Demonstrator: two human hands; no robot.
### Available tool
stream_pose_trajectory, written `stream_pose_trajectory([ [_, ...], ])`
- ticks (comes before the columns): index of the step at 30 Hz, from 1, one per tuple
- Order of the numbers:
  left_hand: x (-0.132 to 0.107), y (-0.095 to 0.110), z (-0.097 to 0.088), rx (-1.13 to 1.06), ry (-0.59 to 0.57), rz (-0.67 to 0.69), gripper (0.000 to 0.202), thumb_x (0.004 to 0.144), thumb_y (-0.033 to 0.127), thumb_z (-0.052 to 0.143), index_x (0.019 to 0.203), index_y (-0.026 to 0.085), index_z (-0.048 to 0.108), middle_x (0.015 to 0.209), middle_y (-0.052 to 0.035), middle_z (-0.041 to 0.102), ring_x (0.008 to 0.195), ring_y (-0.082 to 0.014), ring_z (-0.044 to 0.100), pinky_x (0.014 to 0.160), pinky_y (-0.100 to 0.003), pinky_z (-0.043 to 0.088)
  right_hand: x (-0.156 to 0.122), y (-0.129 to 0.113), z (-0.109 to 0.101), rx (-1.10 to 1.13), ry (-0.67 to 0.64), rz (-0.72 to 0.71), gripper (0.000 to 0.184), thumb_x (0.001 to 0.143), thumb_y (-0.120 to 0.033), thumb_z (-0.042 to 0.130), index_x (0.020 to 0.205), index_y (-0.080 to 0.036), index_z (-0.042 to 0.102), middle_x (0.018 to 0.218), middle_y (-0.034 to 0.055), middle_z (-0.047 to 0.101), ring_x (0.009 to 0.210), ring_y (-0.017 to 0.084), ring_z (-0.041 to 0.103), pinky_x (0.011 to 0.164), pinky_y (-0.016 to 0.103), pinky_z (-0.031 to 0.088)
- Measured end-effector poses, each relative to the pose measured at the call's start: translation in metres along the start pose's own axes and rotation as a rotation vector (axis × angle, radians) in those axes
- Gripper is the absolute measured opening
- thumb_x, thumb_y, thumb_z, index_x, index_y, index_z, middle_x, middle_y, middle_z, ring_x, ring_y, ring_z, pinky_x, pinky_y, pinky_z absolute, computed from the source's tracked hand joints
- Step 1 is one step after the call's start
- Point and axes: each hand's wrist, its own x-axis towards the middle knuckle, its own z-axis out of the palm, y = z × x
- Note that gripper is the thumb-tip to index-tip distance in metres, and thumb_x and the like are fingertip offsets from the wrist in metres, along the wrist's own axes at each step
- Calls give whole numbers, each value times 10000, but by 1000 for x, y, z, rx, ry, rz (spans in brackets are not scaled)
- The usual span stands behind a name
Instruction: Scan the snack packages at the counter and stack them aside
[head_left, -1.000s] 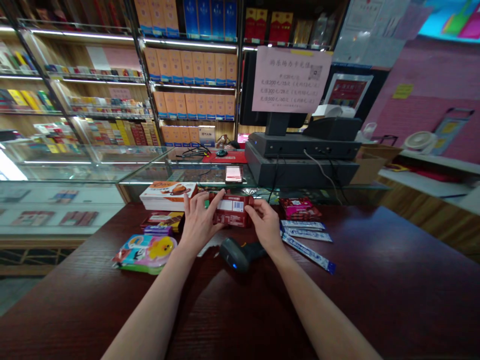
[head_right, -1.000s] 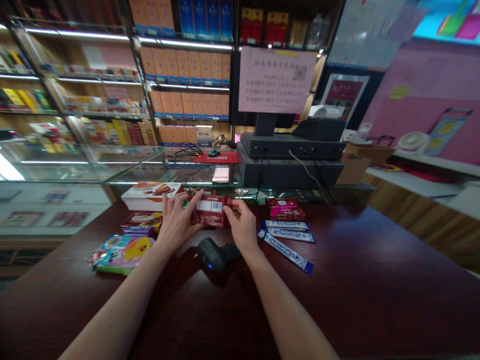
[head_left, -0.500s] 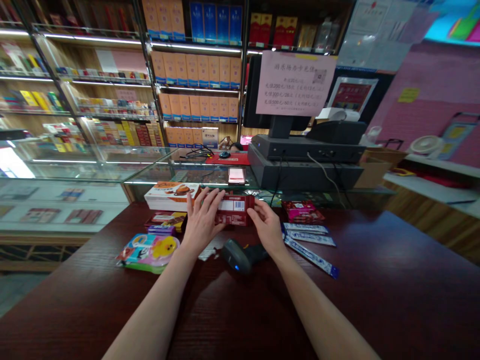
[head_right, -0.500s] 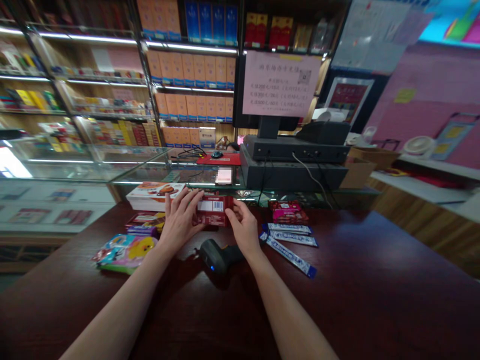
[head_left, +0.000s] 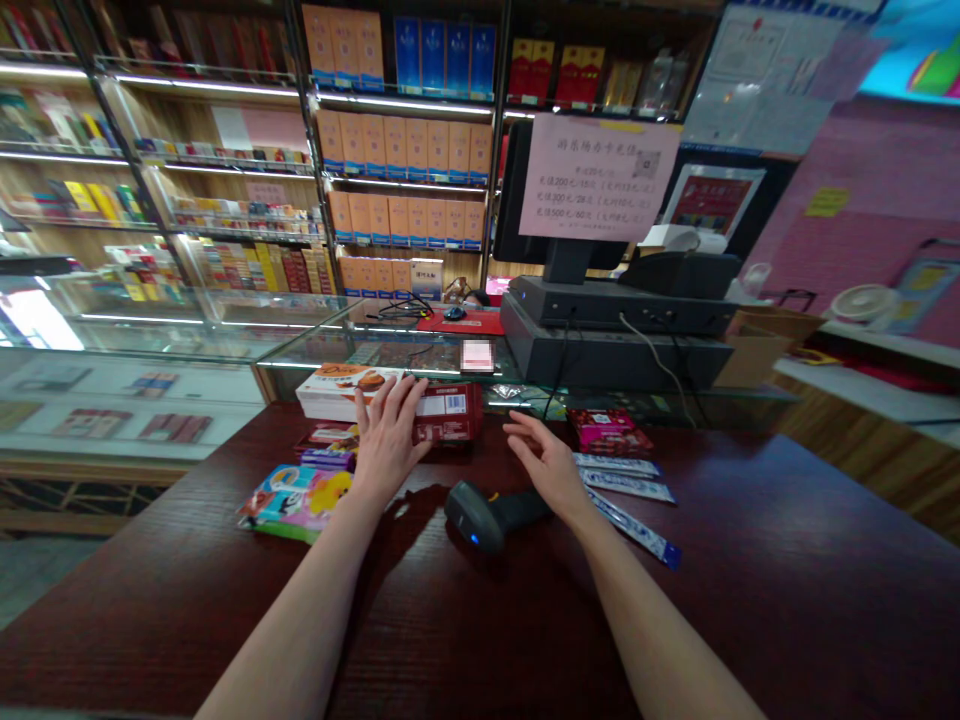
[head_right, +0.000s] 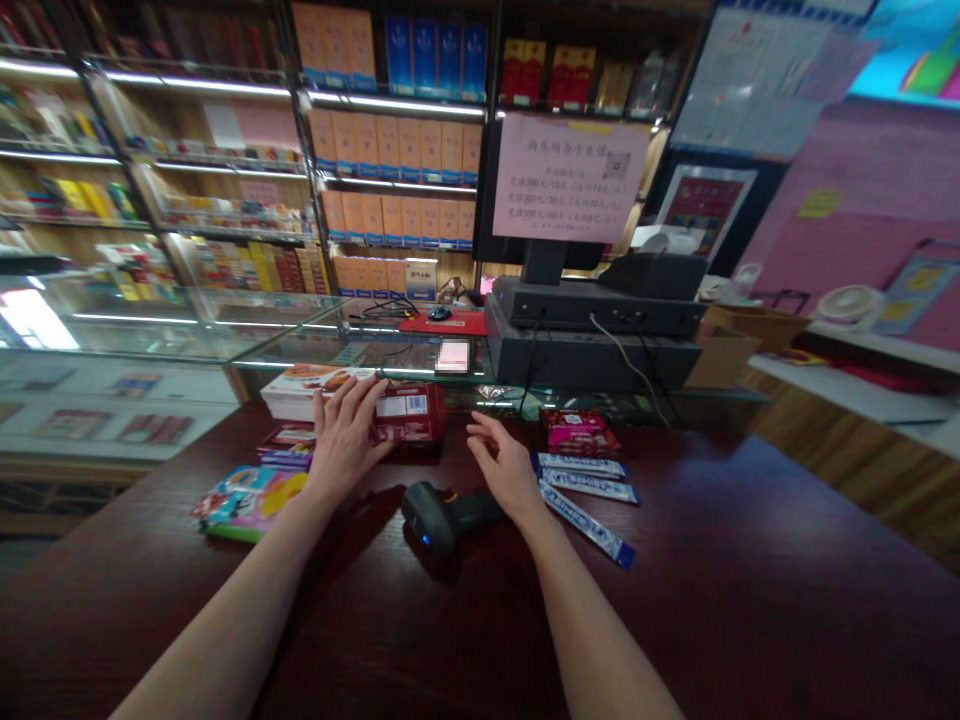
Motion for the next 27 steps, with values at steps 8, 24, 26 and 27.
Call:
stream_pose_trajectory([
  [8, -2, -5, 1, 4, -8, 16, 887, 765, 255, 730, 1544, 253, 307, 1541, -114, 445, 1442, -340, 360, 1240, -614, 52, 0, 1, -22, -145, -262, 13, 330, 886, -284, 613, 1209, -256, 671, 1097, 44, 780, 1037, 233, 725, 965, 431, 527],
  [24, -3, -6, 1, 5, -18, 19, 873, 768, 231, 718, 1539, 249, 310, 1542, -118, 442, 1438, -328, 376, 1243, -608, 29, -30, -1, -35, -310, -634, -93, 837, 659, -428, 872, 1420, -333, 537, 1285, 40, 705, 1246, 308, 598, 1187, 574, 268],
  [26, -3, -6, 1, 2, -16, 12, 878, 764, 228, 723, 1539, 251, 310, 1539, -122, 444, 1432, -333, 384, 1241, -616, 46, -31, 0, -32, -345, -647, -122, 879, 662, -383, 865, 1456, -341, 489, 1290, 32, 699, 1258, 298, 594, 1209, 594, 206],
  [27, -3, -7, 0, 0, -14, 7, 882, 762, 225, 724, 1540, 253, 309, 1536, -123, 447, 1428, -334, 388, 1239, -620, 54, -31, 1, -30, -362, -653, -132, 874, 673, -363, 854, 1463, -338, 480, 1291, 33, 696, 1257, 294, 595, 1209, 595, 207],
])
